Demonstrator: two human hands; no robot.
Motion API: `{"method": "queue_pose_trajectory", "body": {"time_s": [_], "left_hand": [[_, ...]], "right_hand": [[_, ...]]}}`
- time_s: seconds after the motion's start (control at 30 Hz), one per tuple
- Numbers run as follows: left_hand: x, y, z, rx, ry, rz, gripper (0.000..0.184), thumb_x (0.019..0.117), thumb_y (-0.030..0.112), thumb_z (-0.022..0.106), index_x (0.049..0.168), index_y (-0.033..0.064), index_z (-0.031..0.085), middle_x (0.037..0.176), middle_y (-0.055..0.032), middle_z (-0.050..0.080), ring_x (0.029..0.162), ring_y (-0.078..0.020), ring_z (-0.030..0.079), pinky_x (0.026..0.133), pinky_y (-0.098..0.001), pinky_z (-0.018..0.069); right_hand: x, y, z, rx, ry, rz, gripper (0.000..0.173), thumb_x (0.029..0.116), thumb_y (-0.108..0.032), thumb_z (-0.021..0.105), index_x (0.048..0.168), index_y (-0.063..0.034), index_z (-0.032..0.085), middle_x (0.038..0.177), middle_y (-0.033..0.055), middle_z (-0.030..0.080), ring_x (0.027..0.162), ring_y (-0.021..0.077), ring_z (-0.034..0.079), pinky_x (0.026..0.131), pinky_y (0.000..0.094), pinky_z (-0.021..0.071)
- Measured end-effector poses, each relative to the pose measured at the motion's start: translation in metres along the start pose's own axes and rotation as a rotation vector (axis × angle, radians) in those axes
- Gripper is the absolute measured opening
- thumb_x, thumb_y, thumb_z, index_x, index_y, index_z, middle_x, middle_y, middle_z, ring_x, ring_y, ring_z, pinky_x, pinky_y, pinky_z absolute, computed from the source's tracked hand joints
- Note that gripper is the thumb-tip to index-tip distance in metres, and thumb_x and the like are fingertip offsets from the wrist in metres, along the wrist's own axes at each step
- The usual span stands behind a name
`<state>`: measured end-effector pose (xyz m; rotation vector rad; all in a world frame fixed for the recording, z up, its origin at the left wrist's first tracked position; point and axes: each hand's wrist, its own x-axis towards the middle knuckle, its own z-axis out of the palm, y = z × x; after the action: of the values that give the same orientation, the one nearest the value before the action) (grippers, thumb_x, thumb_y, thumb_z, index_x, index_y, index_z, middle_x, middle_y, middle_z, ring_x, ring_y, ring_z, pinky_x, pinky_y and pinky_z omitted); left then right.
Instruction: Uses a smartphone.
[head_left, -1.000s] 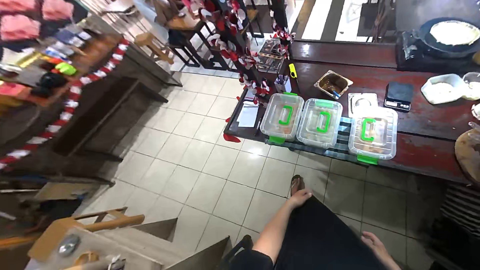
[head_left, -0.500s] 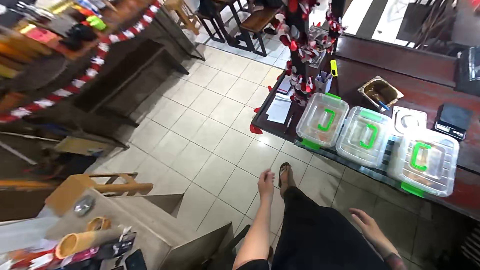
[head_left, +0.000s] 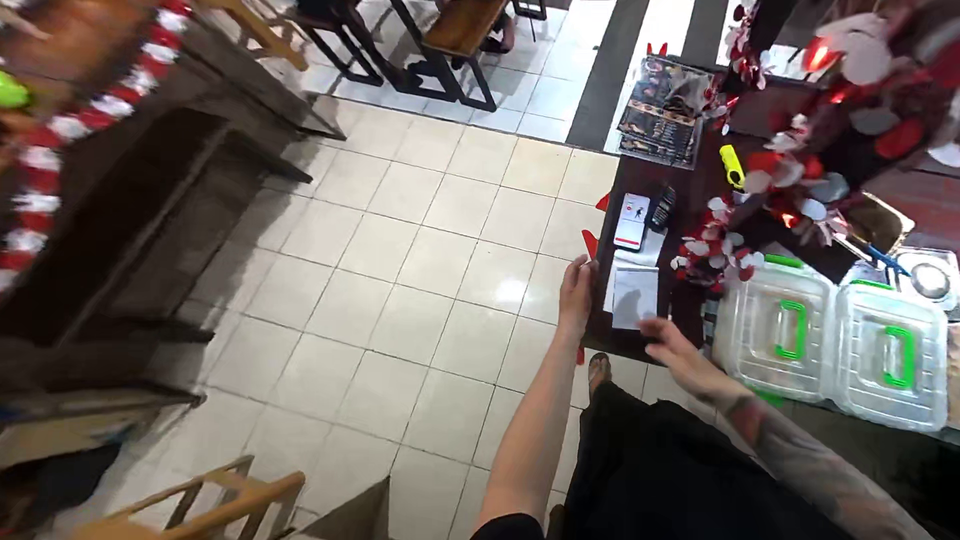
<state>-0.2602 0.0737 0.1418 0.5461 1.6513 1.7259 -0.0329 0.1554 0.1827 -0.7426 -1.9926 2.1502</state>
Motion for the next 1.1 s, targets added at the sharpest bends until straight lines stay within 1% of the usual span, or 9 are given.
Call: {"method": "queue_pose_trajectory", "body": {"time_s": [0.1, 0.2, 0.3, 0.47, 0.67, 0.77, 0.83, 0.97, 1.1], "left_hand": [[0.055, 0.01, 0.003, -0.015, -0.058, -0.106, 0.05, 0.1085, 0.031, 0.041, 0.15, 0.0023, 0.041, 0.141, -0.0172, 0.057, 0.125, -0.0242, 0.059, 0.105, -0.0427, 0.0505], [0.096, 0.005, 0.011, 0.068, -0.125, -0.158, 0.052, 0.1089, 0.032, 0.039, 0.153, 0.0027, 0.039, 0.15, -0.0177, 0.05, 0.134, -0.0248, 0.052, 0.109, -0.0442, 0.0455], [0.128, -0.009, 0.025, 0.094, -0.159, -0.237, 0.055, 0.1093, 0.033, 0.04, 0.156, 0.0037, 0.035, 0.156, -0.0182, 0.042, 0.141, -0.0269, 0.046, 0.113, -0.0476, 0.0417], [0.154, -0.011, 0.045, 0.208, -0.182, -0.343, 0.06, 0.1095, 0.04, 0.038, 0.159, 0.0084, 0.03, 0.158, -0.0171, 0.041, 0.145, -0.0282, 0.042, 0.117, -0.0526, 0.0369], [0.162, -0.004, 0.055, 0.381, -0.198, -0.374, 0.062, 0.1084, 0.048, 0.035, 0.158, 0.0119, 0.033, 0.152, -0.0173, 0.049, 0.138, -0.0336, 0.049, 0.11, -0.0581, 0.042], [0.182, -0.01, 0.062, 0.36, -0.148, -0.403, 0.06, 0.1073, 0.046, 0.04, 0.149, 0.0037, 0.046, 0.146, -0.0224, 0.052, 0.138, -0.0368, 0.047, 0.112, -0.0607, 0.0384], [0.192, -0.016, 0.064, 0.347, -0.133, -0.43, 0.061, 0.1064, 0.053, 0.038, 0.14, 0.0049, 0.057, 0.14, -0.0237, 0.056, 0.134, -0.0378, 0.05, 0.109, -0.0614, 0.0409], [0.191, -0.01, 0.068, 0.302, -0.11, -0.546, 0.072, 0.1032, 0.064, 0.035, 0.153, 0.0134, 0.044, 0.156, -0.0272, 0.037, 0.143, -0.0434, 0.038, 0.112, -0.0651, 0.0347], [0.182, -0.022, 0.065, 0.203, -0.069, -0.426, 0.065, 0.1085, 0.051, 0.033, 0.155, 0.006, 0.037, 0.153, -0.023, 0.044, 0.141, -0.0337, 0.045, 0.114, -0.0542, 0.0391]], "right_hand": [[0.083, -0.009, 0.001, -0.05, 0.233, 0.137, 0.057, 0.0973, -0.011, 0.058, 0.151, -0.0115, 0.04, 0.151, 0.0108, 0.048, 0.133, 0.024, 0.054, 0.103, 0.0471, 0.0527], [0.14, -0.001, -0.011, -0.066, 0.411, 0.19, 0.065, 0.0936, -0.004, 0.058, 0.153, -0.0132, 0.033, 0.153, 0.0142, 0.046, 0.128, 0.0318, 0.056, 0.095, 0.0546, 0.0541], [0.164, 0.007, -0.019, -0.042, 0.49, 0.281, 0.073, 0.0897, -0.004, 0.059, 0.154, -0.0169, 0.029, 0.146, 0.0189, 0.051, 0.111, 0.0352, 0.063, 0.082, 0.0528, 0.0563], [0.181, 0.002, -0.024, 0.041, 0.541, 0.334, 0.069, 0.0911, -0.005, 0.059, 0.154, -0.0149, 0.033, 0.158, 0.0133, 0.043, 0.13, 0.0339, 0.054, 0.093, 0.0558, 0.0526], [0.196, 0.019, -0.031, 0.247, 0.605, 0.3, 0.075, 0.0803, -0.001, 0.059, 0.15, -0.0169, 0.036, 0.157, 0.0071, 0.045, 0.12, 0.0262, 0.057, 0.079, 0.046, 0.0531], [0.195, 0.019, -0.034, 0.304, 0.617, 0.294, 0.069, 0.0847, -0.002, 0.056, 0.15, -0.0168, 0.038, 0.151, 0.0089, 0.048, 0.119, 0.025, 0.057, 0.084, 0.0459, 0.0532], [0.192, 0.022, -0.036, 0.32, 0.609, 0.284, 0.07, 0.0844, -0.004, 0.057, 0.15, -0.0149, 0.037, 0.151, 0.0093, 0.048, 0.124, 0.0248, 0.055, 0.091, 0.0465, 0.0525], [0.19, 0.023, -0.036, 0.35, 0.571, 0.263, 0.072, 0.0858, -0.005, 0.054, 0.154, -0.0146, 0.032, 0.154, 0.004, 0.05, 0.129, 0.0206, 0.055, 0.095, 0.0435, 0.0512], [0.188, 0.018, -0.028, 0.353, 0.506, 0.201, 0.075, 0.0855, -0.005, 0.055, 0.156, -0.014, 0.031, 0.156, 0.0054, 0.047, 0.131, 0.0208, 0.054, 0.095, 0.0423, 0.0523]]}}
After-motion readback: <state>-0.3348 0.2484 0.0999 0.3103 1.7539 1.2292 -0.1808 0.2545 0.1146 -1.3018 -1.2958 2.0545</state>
